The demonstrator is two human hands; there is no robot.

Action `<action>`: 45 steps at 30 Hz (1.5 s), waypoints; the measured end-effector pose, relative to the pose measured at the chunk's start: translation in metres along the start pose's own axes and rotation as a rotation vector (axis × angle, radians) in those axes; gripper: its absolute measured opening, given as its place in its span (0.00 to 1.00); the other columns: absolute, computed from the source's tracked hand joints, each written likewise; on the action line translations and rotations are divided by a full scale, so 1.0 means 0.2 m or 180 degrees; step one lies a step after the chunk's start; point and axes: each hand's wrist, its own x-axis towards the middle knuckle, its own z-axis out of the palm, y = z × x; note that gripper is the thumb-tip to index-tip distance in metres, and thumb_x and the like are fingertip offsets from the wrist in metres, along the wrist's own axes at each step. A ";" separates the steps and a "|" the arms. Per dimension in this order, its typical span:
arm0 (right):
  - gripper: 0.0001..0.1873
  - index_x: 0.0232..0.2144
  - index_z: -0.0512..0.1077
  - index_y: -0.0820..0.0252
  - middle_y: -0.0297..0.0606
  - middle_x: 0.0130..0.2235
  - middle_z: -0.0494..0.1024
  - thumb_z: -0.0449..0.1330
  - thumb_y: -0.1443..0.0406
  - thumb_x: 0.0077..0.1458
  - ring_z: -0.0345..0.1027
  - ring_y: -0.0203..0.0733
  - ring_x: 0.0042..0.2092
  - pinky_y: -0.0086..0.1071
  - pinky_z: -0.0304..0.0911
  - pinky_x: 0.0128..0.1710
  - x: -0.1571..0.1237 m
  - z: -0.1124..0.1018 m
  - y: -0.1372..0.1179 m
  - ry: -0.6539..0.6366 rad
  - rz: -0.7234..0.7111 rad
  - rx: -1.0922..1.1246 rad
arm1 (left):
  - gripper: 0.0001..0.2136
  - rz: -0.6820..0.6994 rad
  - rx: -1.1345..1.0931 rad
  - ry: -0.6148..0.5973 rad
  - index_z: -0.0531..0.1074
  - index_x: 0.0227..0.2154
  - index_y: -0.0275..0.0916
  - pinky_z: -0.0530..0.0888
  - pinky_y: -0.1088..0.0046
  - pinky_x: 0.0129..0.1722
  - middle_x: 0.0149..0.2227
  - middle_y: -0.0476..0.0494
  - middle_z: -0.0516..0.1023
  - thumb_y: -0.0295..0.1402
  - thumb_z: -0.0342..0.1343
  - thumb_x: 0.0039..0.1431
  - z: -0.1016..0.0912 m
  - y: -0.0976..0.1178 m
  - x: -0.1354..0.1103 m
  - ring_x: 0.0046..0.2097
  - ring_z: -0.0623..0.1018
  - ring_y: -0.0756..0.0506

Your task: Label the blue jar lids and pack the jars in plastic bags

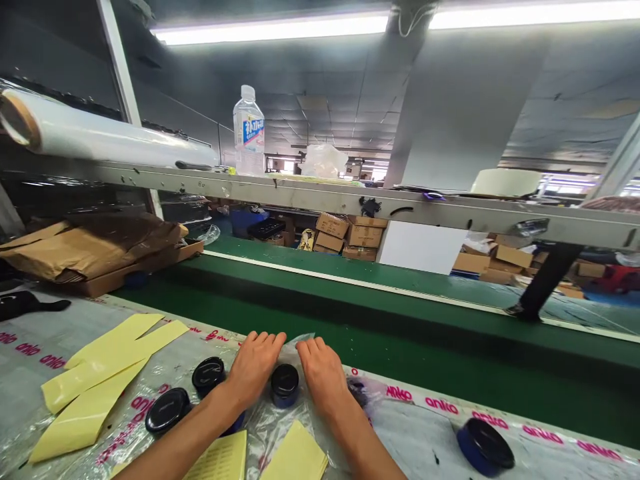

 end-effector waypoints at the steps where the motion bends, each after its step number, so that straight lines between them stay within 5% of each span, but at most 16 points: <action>1: 0.15 0.36 0.70 0.57 0.39 0.34 0.77 0.53 0.80 0.58 0.69 0.48 0.36 0.36 0.62 0.34 -0.02 0.00 -0.01 -0.0042 0.0001 -0.0064 | 0.14 0.0070 0.0040 -0.0006 0.70 0.42 0.37 0.65 0.64 0.42 0.35 0.43 0.78 0.14 0.48 0.59 0.00 0.00 -0.03 0.40 0.76 0.41; 11: 0.11 0.33 0.70 0.56 0.33 0.33 0.77 0.59 0.78 0.57 0.70 0.42 0.35 0.33 0.60 0.35 -0.16 -0.07 -0.09 -0.0169 0.0171 0.0134 | 0.11 0.0456 -0.0096 0.0131 0.70 0.37 0.40 0.63 0.64 0.43 0.32 0.49 0.77 0.17 0.50 0.61 -0.03 -0.07 -0.17 0.37 0.74 0.43; 18: 0.13 0.35 0.67 0.57 0.34 0.33 0.74 0.54 0.80 0.55 0.68 0.42 0.35 0.34 0.62 0.35 -0.25 -0.04 -0.08 0.0246 -0.0267 0.0467 | 0.12 0.0812 -0.0264 0.0215 0.69 0.29 0.40 0.63 0.65 0.45 0.29 0.51 0.74 0.15 0.50 0.61 -0.02 -0.07 -0.23 0.36 0.72 0.45; 27: 0.12 0.37 0.68 0.56 0.33 0.37 0.78 0.56 0.78 0.57 0.70 0.42 0.36 0.33 0.62 0.35 -0.33 -0.07 -0.10 0.0169 -0.0526 0.0597 | 0.13 0.0981 -0.0444 0.0256 0.69 0.28 0.40 0.66 0.64 0.47 0.29 0.51 0.74 0.15 0.52 0.59 -0.01 -0.08 -0.28 0.36 0.74 0.46; 37: 0.14 0.40 0.70 0.58 0.44 0.45 0.81 0.55 0.75 0.53 0.74 0.46 0.34 0.36 0.67 0.35 -0.37 -0.14 -0.15 0.0267 -0.0820 0.0031 | 0.13 0.0855 -0.0934 0.0137 0.69 0.29 0.41 0.69 0.62 0.53 0.31 0.53 0.75 0.14 0.49 0.55 -0.05 -0.08 -0.36 0.35 0.76 0.48; 45: 0.10 0.40 0.70 0.57 0.45 0.46 0.81 0.52 0.73 0.60 0.74 0.42 0.32 0.32 0.66 0.33 -0.41 -0.10 -0.16 0.0357 -0.0795 -0.0137 | 0.12 0.1022 -0.0569 0.0126 0.67 0.27 0.40 0.65 0.61 0.58 0.31 0.54 0.75 0.15 0.53 0.56 0.05 -0.07 -0.37 0.39 0.77 0.48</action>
